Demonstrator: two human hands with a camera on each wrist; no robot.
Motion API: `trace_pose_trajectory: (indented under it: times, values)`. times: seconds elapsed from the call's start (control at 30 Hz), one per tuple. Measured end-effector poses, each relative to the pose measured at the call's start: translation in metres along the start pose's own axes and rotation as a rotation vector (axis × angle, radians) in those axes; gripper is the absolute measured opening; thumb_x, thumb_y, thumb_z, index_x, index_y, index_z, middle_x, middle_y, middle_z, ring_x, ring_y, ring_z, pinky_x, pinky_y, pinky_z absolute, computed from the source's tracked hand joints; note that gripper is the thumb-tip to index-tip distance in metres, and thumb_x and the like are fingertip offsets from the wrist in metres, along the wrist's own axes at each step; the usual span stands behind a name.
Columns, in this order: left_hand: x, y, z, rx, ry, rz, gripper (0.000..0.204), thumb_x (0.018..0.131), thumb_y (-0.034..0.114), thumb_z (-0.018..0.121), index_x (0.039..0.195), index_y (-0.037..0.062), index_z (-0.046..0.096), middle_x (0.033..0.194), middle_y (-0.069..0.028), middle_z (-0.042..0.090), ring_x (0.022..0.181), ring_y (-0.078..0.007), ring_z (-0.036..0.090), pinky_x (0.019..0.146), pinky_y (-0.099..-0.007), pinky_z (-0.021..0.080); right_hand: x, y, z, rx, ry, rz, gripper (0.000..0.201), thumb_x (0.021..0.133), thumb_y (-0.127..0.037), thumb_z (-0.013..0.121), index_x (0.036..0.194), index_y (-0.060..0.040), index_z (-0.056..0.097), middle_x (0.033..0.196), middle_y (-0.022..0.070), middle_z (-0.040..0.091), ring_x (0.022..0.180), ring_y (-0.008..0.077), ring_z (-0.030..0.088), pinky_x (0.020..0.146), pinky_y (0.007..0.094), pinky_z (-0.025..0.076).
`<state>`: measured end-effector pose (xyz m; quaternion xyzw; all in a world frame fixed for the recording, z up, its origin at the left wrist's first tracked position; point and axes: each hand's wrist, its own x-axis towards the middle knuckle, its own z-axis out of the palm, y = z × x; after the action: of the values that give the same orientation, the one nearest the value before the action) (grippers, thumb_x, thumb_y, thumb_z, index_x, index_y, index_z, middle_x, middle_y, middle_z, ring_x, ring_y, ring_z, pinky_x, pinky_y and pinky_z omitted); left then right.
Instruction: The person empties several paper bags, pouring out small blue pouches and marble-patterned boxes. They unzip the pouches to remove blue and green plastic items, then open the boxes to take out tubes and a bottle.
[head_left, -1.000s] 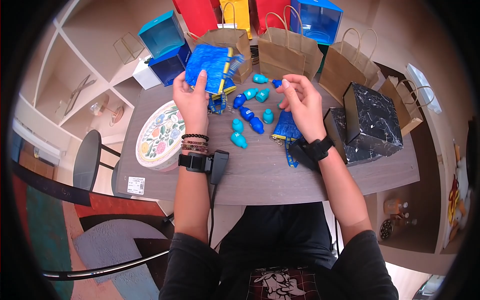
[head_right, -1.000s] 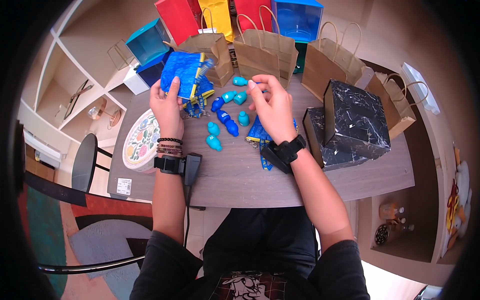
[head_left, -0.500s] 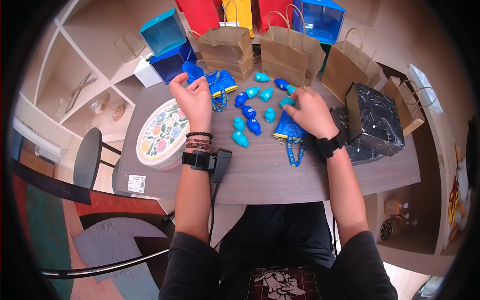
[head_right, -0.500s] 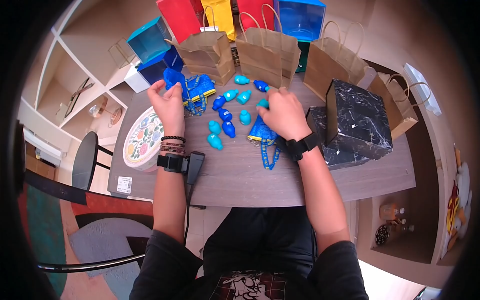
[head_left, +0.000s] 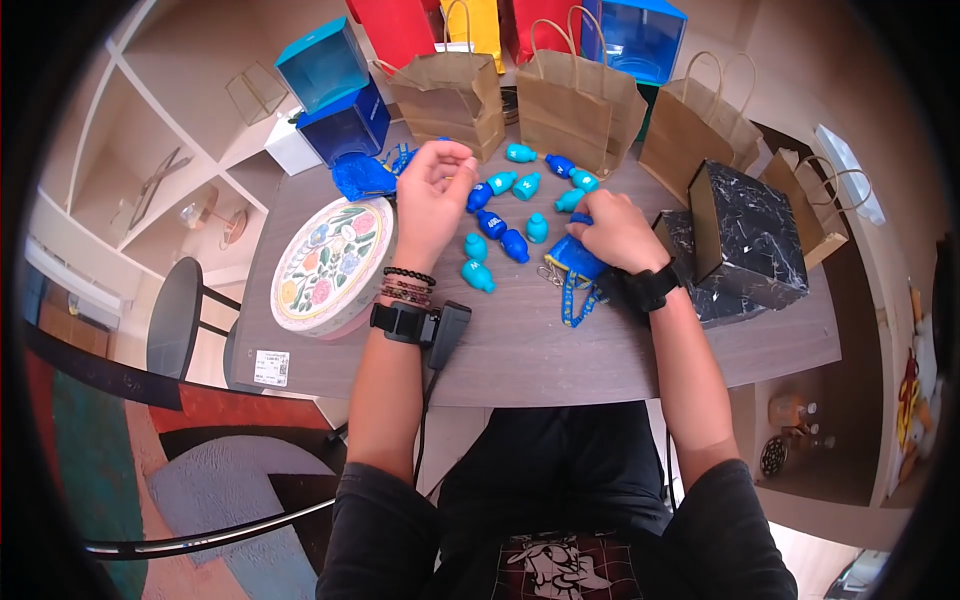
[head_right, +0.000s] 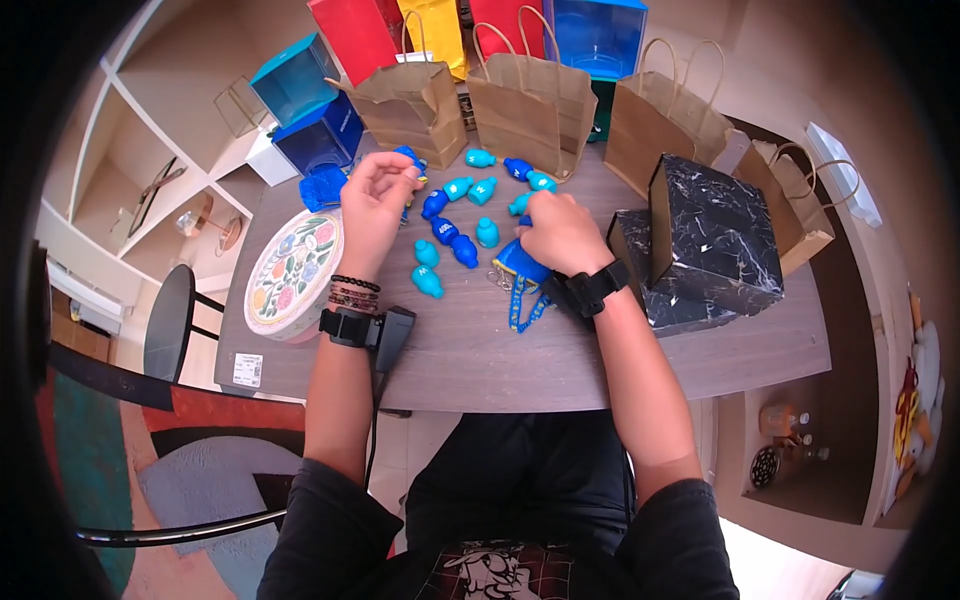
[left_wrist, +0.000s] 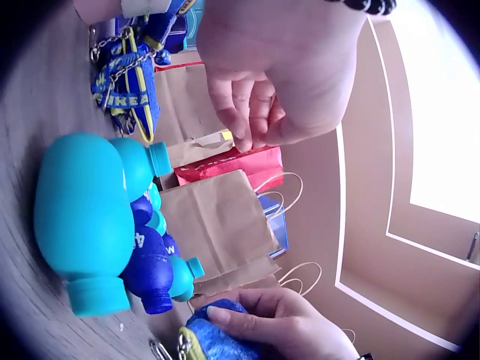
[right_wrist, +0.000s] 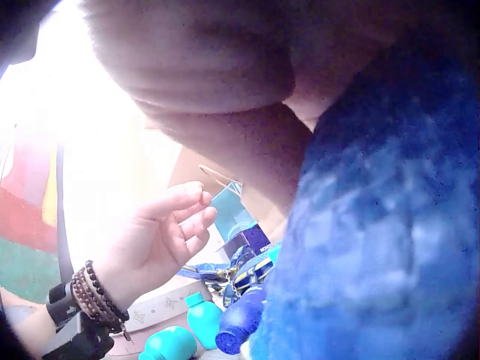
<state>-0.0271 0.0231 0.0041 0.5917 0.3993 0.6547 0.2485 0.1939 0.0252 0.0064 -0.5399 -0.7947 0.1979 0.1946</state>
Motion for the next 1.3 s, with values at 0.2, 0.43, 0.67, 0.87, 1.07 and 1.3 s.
trace_pose_trajectory:
  times: [0.2, 0.43, 0.67, 0.87, 1.07, 1.3]
  values:
    - [-0.005, 0.014, 0.003, -0.016, -0.373, -0.261, 0.016, 0.086, 0.011, 0.059, 0.098, 0.0014, 0.055, 0.084, -0.0018, 0.059, 0.068, -0.0061, 0.057, 0.056, -0.0183, 0.043, 0.002, -0.006, -0.013, 0.263, 0.261, 0.056, 0.022, 0.078, -0.018, 0.061, 0.09, 0.0001, 0.062, 0.086, 0.0217, 0.063, 0.085, 0.0364, 0.061, 0.073, 0.041, 0.047]
    - [-0.011, 0.009, 0.007, -0.023, -0.639, -0.269, 0.021, 0.088, 0.017, 0.058, 0.1, -0.0003, 0.055, 0.082, -0.0004, 0.058, 0.068, -0.0032, 0.053, 0.058, -0.0183, 0.044, 0.007, -0.009, 0.001, 0.713, 0.34, -0.071, 0.024, 0.083, -0.022, 0.059, 0.087, 0.0018, 0.057, 0.071, 0.0103, 0.058, 0.067, 0.015, 0.055, 0.061, 0.0298, 0.043]
    - [-0.01, 0.016, 0.004, -0.149, -0.65, -0.335, 0.013, 0.088, 0.013, 0.058, 0.091, 0.0015, 0.054, 0.074, 0.0008, 0.055, 0.061, -0.0042, 0.052, 0.053, -0.0194, 0.044, 0.006, -0.012, 0.006, 0.8, 0.239, -0.09, 0.022, 0.085, -0.021, 0.057, 0.085, 0.0003, 0.052, 0.071, 0.0069, 0.055, 0.066, 0.0127, 0.051, 0.059, 0.0287, 0.041]
    - [-0.009, 0.021, 0.005, -0.245, -0.615, -0.357, 0.017, 0.084, 0.007, 0.061, 0.097, 0.0018, 0.052, 0.083, -0.0005, 0.056, 0.063, -0.0037, 0.052, 0.055, -0.0193, 0.045, 0.007, -0.011, 0.012, 0.773, 0.222, -0.11, 0.021, 0.086, -0.021, 0.056, 0.083, -0.0014, 0.049, 0.07, 0.0064, 0.053, 0.067, 0.0113, 0.049, 0.059, 0.0286, 0.04]
    - [-0.008, 0.009, 0.0, -0.122, -0.606, -0.243, 0.019, 0.083, 0.006, 0.062, 0.099, 0.001, 0.053, 0.088, 0.0001, 0.058, 0.08, -0.0043, 0.055, 0.07, -0.019, 0.046, 0.004, -0.02, 0.01, 0.895, 0.21, -0.148, 0.023, 0.084, -0.021, 0.061, 0.092, -0.0009, 0.054, 0.078, 0.006, 0.058, 0.073, 0.0096, 0.054, 0.065, 0.0261, 0.044]
    - [-0.008, 0.014, 0.001, -0.064, -0.604, -0.268, 0.014, 0.082, 0.008, 0.064, 0.091, -0.0007, 0.057, 0.084, 0.0004, 0.059, 0.08, -0.0048, 0.056, 0.07, -0.0195, 0.046, 0.002, -0.021, 0.002, 0.857, 0.074, -0.229, 0.022, 0.08, -0.021, 0.066, 0.084, 0.0007, 0.065, 0.073, 0.0042, 0.063, 0.07, 0.0078, 0.057, 0.063, 0.024, 0.047]
